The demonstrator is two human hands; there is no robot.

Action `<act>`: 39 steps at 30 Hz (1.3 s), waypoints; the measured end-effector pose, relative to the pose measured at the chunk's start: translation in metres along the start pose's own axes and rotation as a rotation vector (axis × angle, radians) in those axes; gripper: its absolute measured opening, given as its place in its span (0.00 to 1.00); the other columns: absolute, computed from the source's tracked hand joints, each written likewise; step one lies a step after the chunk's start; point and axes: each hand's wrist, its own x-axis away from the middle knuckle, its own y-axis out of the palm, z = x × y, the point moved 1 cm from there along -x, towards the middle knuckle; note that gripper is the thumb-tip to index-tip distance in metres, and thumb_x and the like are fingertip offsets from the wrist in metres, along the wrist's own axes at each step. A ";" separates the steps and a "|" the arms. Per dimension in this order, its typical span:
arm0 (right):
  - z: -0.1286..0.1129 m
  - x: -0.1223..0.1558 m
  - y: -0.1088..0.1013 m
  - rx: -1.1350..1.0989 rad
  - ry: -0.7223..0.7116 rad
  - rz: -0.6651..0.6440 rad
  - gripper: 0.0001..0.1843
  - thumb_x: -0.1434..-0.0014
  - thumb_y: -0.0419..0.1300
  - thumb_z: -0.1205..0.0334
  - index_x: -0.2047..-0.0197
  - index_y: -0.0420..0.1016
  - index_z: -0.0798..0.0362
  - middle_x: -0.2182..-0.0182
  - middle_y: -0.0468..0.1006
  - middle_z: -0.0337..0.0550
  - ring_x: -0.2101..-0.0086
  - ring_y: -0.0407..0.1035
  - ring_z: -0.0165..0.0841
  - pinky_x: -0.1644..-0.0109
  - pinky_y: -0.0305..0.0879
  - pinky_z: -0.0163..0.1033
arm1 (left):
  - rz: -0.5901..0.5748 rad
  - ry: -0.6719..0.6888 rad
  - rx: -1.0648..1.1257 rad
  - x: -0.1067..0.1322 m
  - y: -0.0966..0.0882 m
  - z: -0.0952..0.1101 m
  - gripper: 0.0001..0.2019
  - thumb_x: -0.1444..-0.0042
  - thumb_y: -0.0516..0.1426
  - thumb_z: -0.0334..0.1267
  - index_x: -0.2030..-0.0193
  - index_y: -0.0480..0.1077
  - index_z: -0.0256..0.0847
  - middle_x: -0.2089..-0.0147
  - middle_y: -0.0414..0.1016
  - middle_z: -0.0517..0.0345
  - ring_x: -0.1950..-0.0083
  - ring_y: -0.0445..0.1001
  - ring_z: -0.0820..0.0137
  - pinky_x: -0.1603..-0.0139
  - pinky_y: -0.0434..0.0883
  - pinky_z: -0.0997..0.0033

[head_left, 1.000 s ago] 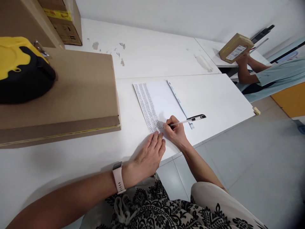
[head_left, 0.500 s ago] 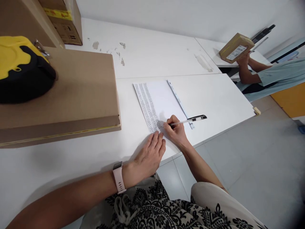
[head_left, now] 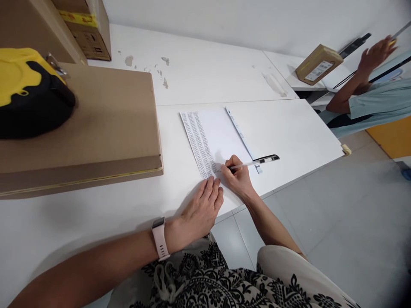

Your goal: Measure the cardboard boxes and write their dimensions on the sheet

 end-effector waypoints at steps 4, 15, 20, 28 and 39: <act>-0.001 0.000 0.000 -0.009 0.002 -0.007 0.14 0.41 0.61 0.63 0.73 0.59 0.48 0.79 0.58 0.30 0.76 0.53 0.28 0.72 0.51 0.37 | 0.002 0.000 -0.014 0.000 0.001 0.000 0.38 0.36 0.56 0.47 0.28 0.58 0.18 0.24 0.57 0.22 0.23 0.57 0.38 0.23 0.49 0.42; 0.009 -0.010 -0.003 0.060 -0.147 0.223 0.08 0.31 0.57 0.53 0.53 0.72 0.46 0.65 0.77 0.39 0.67 0.71 0.32 0.60 0.69 0.41 | -0.032 -0.014 0.051 0.001 0.003 -0.002 0.39 0.37 0.57 0.46 0.26 0.55 0.22 0.22 0.54 0.26 0.20 0.50 0.42 0.21 0.45 0.45; 0.012 -0.013 -0.007 0.280 -0.247 0.160 0.19 0.31 0.50 0.62 0.41 0.75 0.45 0.46 0.80 0.47 0.45 0.71 0.41 0.38 0.67 0.51 | -0.034 -0.035 0.156 -0.002 0.001 -0.007 0.40 0.39 0.61 0.48 0.28 0.59 0.22 0.23 0.55 0.26 0.21 0.52 0.42 0.22 0.51 0.45; 0.022 -0.023 -0.003 0.416 -0.199 0.114 0.34 0.37 0.47 0.74 0.30 0.66 0.49 0.40 0.79 0.50 0.41 0.69 0.48 0.35 0.65 0.60 | 0.715 -0.184 0.118 0.043 -0.059 -0.032 0.25 0.40 0.62 0.33 0.35 0.67 0.42 0.35 0.75 0.45 0.30 0.69 0.53 0.34 0.72 0.47; 0.032 -0.030 0.001 0.457 -0.189 0.139 0.26 0.38 0.51 0.66 0.38 0.75 0.59 0.43 0.81 0.60 0.43 0.72 0.52 0.37 0.68 0.58 | 0.929 -0.974 -0.029 0.115 -0.184 -0.173 0.49 0.50 0.69 0.54 0.28 0.54 0.34 0.21 0.52 0.41 0.21 0.47 0.41 0.21 0.46 0.40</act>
